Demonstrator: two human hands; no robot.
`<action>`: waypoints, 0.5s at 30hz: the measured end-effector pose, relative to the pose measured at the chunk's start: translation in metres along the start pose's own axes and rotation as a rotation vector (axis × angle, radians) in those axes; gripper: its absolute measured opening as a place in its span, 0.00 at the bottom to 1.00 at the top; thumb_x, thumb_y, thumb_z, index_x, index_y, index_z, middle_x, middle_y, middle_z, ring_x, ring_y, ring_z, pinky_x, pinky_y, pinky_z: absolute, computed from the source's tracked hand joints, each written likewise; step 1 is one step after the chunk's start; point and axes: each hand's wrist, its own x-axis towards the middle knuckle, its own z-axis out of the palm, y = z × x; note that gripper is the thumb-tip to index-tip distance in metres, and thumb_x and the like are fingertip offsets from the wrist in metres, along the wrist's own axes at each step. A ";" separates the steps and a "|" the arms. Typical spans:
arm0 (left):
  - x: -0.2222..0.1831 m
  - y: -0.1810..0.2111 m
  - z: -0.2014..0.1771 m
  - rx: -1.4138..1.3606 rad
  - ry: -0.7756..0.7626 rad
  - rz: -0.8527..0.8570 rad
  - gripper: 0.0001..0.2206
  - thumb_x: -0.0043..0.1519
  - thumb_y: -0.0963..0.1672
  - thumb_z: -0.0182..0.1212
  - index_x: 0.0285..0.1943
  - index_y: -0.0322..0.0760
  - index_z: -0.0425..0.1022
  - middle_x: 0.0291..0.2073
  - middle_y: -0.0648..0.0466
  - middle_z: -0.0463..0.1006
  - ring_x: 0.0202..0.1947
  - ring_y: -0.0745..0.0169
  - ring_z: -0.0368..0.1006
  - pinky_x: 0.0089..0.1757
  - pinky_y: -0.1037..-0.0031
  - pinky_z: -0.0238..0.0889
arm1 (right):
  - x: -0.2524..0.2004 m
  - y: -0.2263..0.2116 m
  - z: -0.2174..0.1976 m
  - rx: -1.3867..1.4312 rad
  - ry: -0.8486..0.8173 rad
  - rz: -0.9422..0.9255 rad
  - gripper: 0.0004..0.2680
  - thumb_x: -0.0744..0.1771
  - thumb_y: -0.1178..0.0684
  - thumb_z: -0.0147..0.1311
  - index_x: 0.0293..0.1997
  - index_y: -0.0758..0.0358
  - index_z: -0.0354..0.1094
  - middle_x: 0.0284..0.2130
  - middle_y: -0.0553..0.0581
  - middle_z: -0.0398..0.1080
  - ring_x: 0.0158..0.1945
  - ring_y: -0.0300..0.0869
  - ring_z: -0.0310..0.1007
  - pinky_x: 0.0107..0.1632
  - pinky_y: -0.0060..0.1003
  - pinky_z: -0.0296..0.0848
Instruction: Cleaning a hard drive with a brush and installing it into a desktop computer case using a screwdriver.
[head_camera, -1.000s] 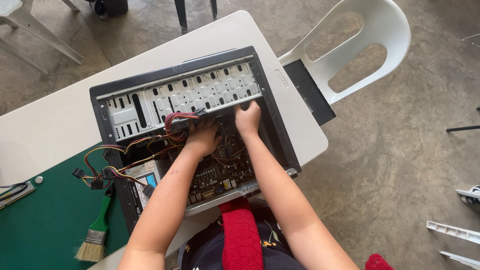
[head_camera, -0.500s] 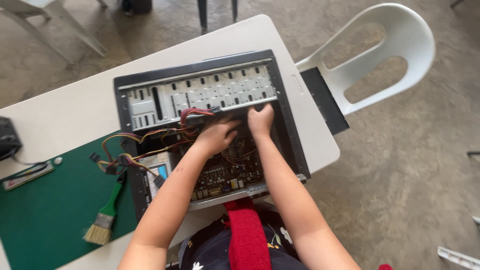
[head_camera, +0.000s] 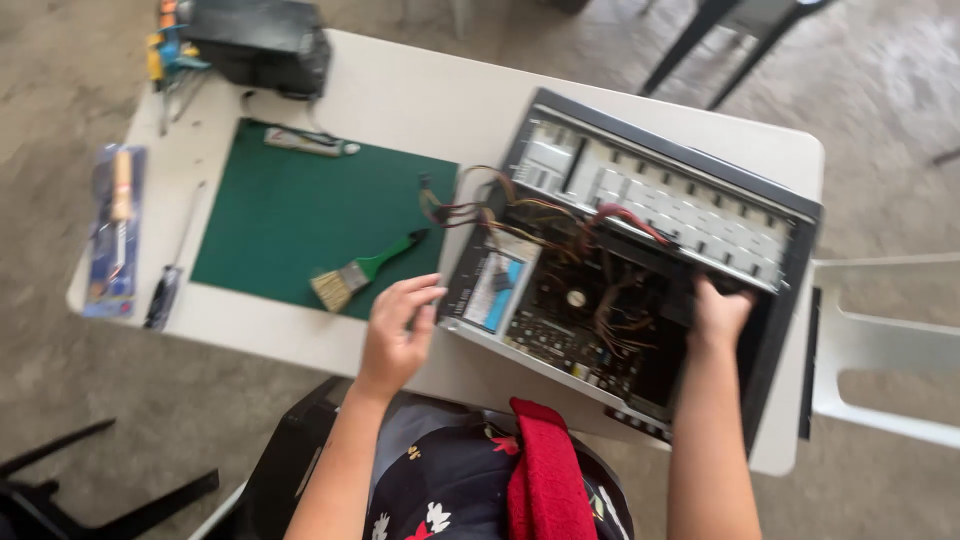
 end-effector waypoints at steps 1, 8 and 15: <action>-0.018 -0.018 -0.022 0.105 0.106 -0.071 0.13 0.68 0.41 0.56 0.57 0.50 0.82 0.59 0.56 0.81 0.55 0.51 0.79 0.60 0.56 0.62 | -0.004 -0.001 -0.003 0.045 -0.019 0.041 0.18 0.63 0.60 0.70 0.58 0.65 0.72 0.46 0.65 0.74 0.52 0.48 0.77 0.55 0.47 0.75; -0.071 -0.175 -0.165 0.670 0.189 -0.283 0.11 0.68 0.41 0.58 0.57 0.45 0.81 0.57 0.54 0.81 0.56 0.53 0.76 0.58 0.54 0.58 | -0.071 0.003 -0.042 0.166 0.183 0.218 0.18 0.71 0.58 0.51 0.68 0.48 0.50 0.70 0.57 0.61 0.69 0.40 0.68 0.65 0.52 0.63; -0.010 -0.353 -0.259 0.782 0.156 -0.458 0.13 0.68 0.45 0.58 0.61 0.48 0.80 0.54 0.54 0.82 0.50 0.45 0.76 0.55 0.50 0.59 | -0.230 -0.116 0.070 -0.133 -0.012 -0.373 0.14 0.72 0.66 0.44 0.67 0.72 0.50 0.61 0.74 0.58 0.62 0.60 0.64 0.67 0.47 0.65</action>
